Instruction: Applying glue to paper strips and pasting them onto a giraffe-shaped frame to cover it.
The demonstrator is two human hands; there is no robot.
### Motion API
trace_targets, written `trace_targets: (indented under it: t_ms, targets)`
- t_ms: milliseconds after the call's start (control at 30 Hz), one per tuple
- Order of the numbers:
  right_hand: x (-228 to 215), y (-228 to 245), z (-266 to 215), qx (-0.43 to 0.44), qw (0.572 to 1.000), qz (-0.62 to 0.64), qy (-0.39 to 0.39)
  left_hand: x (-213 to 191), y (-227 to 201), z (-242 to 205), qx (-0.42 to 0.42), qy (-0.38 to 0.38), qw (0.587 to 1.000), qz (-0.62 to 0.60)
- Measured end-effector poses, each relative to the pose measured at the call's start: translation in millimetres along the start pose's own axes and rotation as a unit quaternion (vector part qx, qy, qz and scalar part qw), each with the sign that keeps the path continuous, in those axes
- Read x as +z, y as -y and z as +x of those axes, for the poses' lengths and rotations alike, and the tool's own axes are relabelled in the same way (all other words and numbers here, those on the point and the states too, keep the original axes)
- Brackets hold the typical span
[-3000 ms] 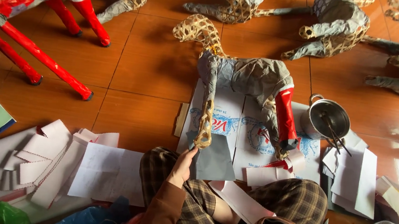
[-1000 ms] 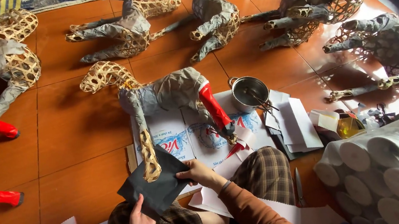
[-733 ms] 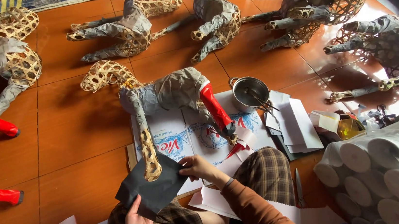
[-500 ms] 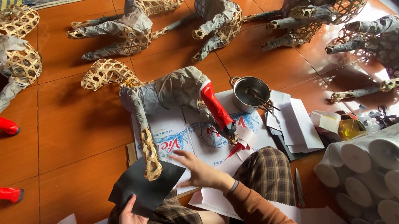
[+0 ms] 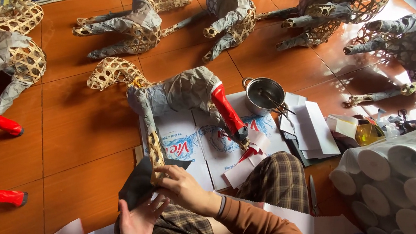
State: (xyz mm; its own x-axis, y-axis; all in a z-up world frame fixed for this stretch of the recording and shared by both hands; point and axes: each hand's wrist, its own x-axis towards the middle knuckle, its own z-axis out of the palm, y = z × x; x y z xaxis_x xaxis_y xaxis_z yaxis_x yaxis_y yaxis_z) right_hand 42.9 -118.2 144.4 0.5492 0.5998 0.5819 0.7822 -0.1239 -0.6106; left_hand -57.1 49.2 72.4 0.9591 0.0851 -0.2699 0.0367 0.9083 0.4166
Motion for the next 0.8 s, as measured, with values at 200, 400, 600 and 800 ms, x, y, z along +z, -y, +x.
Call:
trace_targets:
  t_ms: [200,400,600,800]
  targets:
    - [-5,7,11,0.088,0.993,0.077,-0.017,95,-2,-11,0.008,-0.156,0.98,0.125]
    - [-3,-11,9,0.163,0.984,0.077,-0.001,94,8,6,0.045,-0.21,0.967,0.139]
    - [-9,-21,17,0.141,0.985,0.078,0.055,65,24,17,0.021,-0.229,0.965,0.127]
    - [-24,-24,28,0.132,0.974,0.103,0.153,103,12,14,-0.039,-0.326,0.93,0.168]
